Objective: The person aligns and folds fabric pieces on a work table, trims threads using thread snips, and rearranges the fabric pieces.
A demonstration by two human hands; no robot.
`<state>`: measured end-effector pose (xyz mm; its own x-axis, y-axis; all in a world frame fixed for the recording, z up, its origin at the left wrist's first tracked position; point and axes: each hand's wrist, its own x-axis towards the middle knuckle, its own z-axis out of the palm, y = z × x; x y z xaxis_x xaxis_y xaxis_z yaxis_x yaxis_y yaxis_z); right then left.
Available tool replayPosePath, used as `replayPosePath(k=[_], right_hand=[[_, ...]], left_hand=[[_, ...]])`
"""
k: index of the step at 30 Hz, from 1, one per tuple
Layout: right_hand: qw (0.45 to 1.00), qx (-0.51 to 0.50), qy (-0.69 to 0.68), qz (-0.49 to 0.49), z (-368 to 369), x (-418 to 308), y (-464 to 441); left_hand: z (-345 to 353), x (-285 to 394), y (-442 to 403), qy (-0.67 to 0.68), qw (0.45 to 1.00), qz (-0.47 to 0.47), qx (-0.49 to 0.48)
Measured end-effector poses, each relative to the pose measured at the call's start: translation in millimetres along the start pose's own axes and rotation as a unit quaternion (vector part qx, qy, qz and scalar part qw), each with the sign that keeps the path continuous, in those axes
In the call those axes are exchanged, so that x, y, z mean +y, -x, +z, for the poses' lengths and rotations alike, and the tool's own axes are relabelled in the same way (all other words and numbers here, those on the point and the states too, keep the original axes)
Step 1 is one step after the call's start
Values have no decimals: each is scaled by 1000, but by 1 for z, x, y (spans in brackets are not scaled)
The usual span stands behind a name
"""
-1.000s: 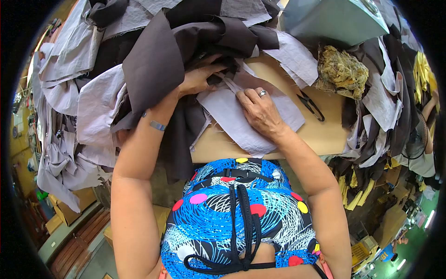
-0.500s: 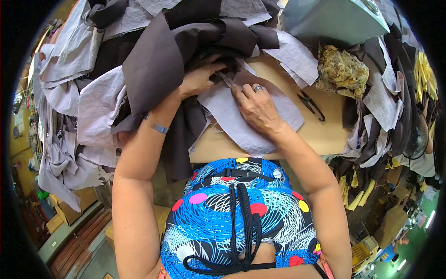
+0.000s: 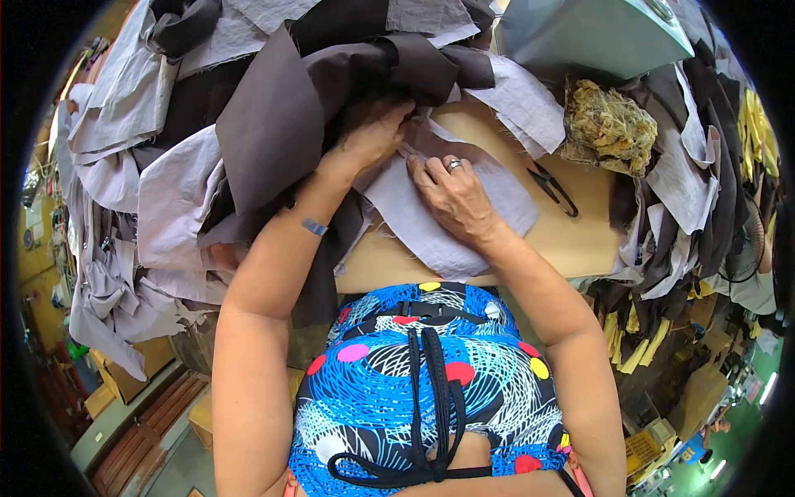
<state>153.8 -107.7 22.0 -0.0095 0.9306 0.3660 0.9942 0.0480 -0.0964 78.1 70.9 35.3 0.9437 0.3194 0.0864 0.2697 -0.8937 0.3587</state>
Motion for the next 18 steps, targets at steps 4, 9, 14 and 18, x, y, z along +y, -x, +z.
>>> replayPosePath(k=[4,9,14,18], right_hand=[[999,18,-38,23,2,0,0],[998,31,-55,31,6,0,2],[999,25,-36,23,1,1,-2],[997,17,-63,39,6,1,-4]], left_hand=[[0,-2,5,9,998,30,57],[-6,2,8,24,993,74,87],[5,-13,5,64,990,101,73],[-8,-1,4,51,993,91,49]])
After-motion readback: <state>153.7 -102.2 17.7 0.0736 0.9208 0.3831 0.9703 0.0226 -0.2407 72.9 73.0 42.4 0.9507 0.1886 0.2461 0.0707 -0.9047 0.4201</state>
